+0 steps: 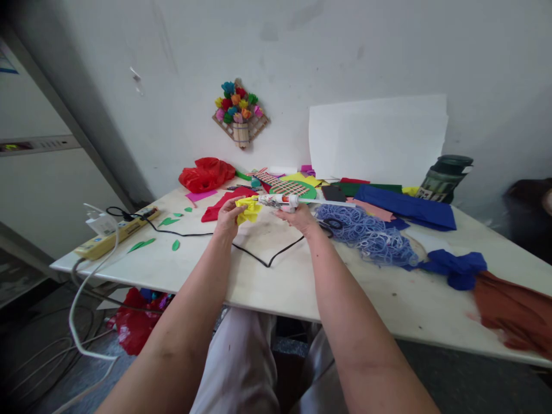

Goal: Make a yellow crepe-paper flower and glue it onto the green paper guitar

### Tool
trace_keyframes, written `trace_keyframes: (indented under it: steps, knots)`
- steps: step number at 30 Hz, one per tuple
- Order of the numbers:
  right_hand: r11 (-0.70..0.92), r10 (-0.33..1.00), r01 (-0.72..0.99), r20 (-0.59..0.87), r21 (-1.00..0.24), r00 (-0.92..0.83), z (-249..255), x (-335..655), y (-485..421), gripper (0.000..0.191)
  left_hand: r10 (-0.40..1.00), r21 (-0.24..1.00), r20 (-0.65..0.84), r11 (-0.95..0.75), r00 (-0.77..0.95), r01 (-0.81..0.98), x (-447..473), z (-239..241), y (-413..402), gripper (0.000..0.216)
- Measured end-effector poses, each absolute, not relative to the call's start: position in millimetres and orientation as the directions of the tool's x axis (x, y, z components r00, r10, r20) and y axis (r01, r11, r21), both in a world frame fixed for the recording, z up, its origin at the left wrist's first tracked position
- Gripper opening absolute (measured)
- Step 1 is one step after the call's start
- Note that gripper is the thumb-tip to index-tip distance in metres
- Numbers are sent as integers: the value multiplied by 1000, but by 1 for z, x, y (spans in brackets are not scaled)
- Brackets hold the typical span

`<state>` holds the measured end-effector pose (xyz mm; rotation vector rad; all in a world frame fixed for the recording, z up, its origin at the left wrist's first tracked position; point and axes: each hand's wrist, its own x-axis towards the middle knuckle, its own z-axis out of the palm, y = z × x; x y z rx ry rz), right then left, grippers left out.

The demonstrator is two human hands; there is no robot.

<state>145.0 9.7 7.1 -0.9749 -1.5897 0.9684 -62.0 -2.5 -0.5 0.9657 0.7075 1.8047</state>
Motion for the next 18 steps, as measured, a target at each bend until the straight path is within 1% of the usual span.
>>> trace_keyframes:
  steps: [11, 18]
  knots:
    - [342, 934, 198, 309, -919, -178, 10, 144, 8, 35, 923, 798, 318, -384, -216, -465, -62, -1, -3, 39]
    - [365, 926, 231, 327, -902, -190, 9, 144, 9, 33, 925, 801, 322, -379, -199, -464, -60, -1, -4, 38]
